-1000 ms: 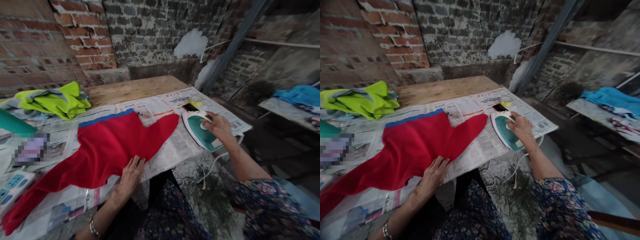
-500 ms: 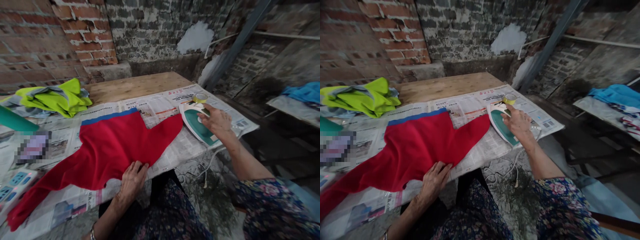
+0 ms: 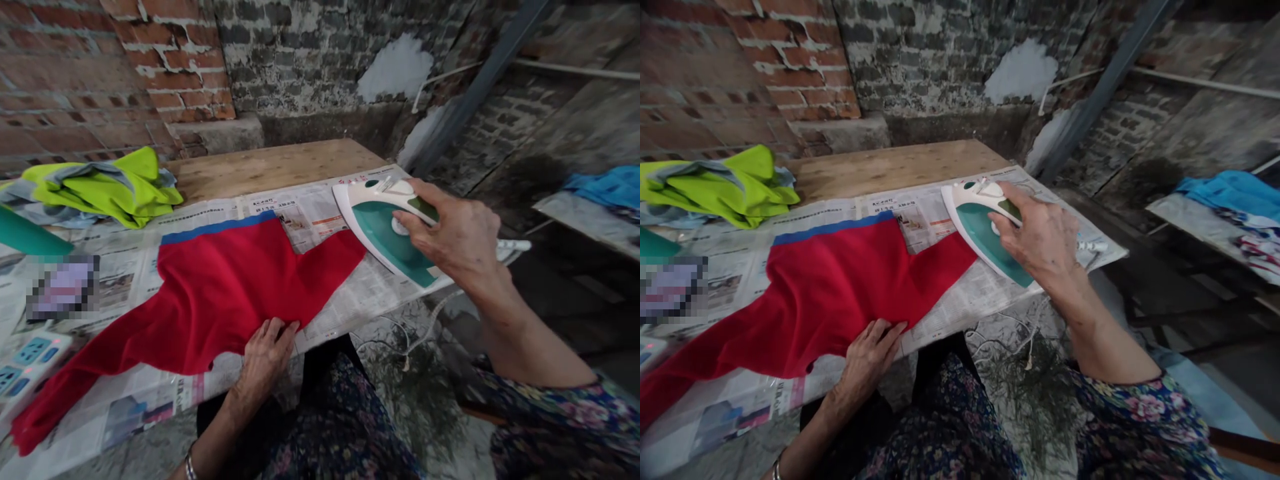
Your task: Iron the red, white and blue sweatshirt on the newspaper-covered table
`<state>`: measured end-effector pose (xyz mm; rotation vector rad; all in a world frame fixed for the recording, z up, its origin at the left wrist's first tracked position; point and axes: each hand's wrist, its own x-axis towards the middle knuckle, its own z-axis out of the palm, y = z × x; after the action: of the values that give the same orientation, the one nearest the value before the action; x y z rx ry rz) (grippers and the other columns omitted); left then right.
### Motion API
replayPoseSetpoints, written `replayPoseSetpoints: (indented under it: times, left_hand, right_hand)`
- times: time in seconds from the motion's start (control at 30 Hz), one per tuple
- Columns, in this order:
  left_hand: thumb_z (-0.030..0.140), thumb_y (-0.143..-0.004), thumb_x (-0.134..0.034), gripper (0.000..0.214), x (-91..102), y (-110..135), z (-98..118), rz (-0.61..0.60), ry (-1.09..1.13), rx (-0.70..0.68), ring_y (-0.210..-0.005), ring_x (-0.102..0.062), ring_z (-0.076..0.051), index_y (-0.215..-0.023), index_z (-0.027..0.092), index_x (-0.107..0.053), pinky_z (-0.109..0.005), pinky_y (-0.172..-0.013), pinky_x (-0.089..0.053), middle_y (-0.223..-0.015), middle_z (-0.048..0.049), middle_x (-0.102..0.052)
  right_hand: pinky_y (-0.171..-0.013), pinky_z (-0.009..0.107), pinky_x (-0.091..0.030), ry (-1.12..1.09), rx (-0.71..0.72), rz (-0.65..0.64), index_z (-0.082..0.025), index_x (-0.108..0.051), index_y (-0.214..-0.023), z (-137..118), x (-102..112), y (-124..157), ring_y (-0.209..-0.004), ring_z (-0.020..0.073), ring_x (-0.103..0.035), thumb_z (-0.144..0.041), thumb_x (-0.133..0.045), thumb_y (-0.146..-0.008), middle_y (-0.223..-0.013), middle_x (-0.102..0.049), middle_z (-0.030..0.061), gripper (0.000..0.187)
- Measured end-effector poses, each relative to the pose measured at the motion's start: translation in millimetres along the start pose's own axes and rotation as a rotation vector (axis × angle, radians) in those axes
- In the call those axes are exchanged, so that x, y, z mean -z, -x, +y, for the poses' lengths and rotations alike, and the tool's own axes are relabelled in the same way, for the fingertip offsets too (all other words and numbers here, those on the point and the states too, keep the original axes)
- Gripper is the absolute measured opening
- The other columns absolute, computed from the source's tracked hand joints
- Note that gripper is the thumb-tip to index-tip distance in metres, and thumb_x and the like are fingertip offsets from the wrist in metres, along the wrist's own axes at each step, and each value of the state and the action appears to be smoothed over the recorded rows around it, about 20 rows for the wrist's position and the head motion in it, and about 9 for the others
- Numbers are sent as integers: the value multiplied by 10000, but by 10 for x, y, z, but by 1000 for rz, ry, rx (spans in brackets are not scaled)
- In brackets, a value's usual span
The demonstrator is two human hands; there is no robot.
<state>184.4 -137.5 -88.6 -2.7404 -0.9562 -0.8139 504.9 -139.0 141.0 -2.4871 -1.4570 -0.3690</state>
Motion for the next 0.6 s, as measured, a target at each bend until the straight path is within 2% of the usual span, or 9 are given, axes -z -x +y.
replayPoseSetpoints:
  times: [0.1, 0.3, 0.43, 0.6]
  left_hand:
    - [169, -1049, -547, 356, -19, 4, -11, 36, -6, -6, -911, -681, -219, -1350, 276, -706, -320, -802, -608, -1022, -65, -685]
    - [168, -1058, -549, 346, -3, -8, -6, -3, 16, 7, -884, -675, -191, -1348, 278, -702, -295, -800, -599, -1026, -55, -684]
    - [144, -1054, -533, 356, 3, -10, -16, -1, 37, -3, -862, -657, -184, -1349, 256, -698, -284, -783, -589, -996, -50, -662]
    - [139, -1055, -525, 360, -6, -13, -35, 34, 45, -15, -862, -654, -184, -1350, 254, -698, -275, -771, -586, -967, -44, -644]
  right_hand:
    - [-955, 501, -548, -34, 55, -85, -386, -596, -1575, -39, -99, 31, -1183, 406, -697, -453, -584, -1028, -1217, -788, 100, 552]
    - [-1048, 493, -543, -89, 142, -277, -405, -627, -1552, -167, -513, 114, -1225, 360, -711, -401, -626, -1014, -1293, -798, 59, 538]
    - [-1071, 489, -529, -72, 93, -307, -356, -607, -1579, -99, -682, 46, -1249, 357, -703, -421, -598, -1027, -1305, -792, 90, 555]
    - [-1064, 482, -525, -73, -31, -274, -322, -637, -1549, 152, -770, -115, -1289, 373, -681, -402, -587, -1023, -1363, -763, 120, 535]
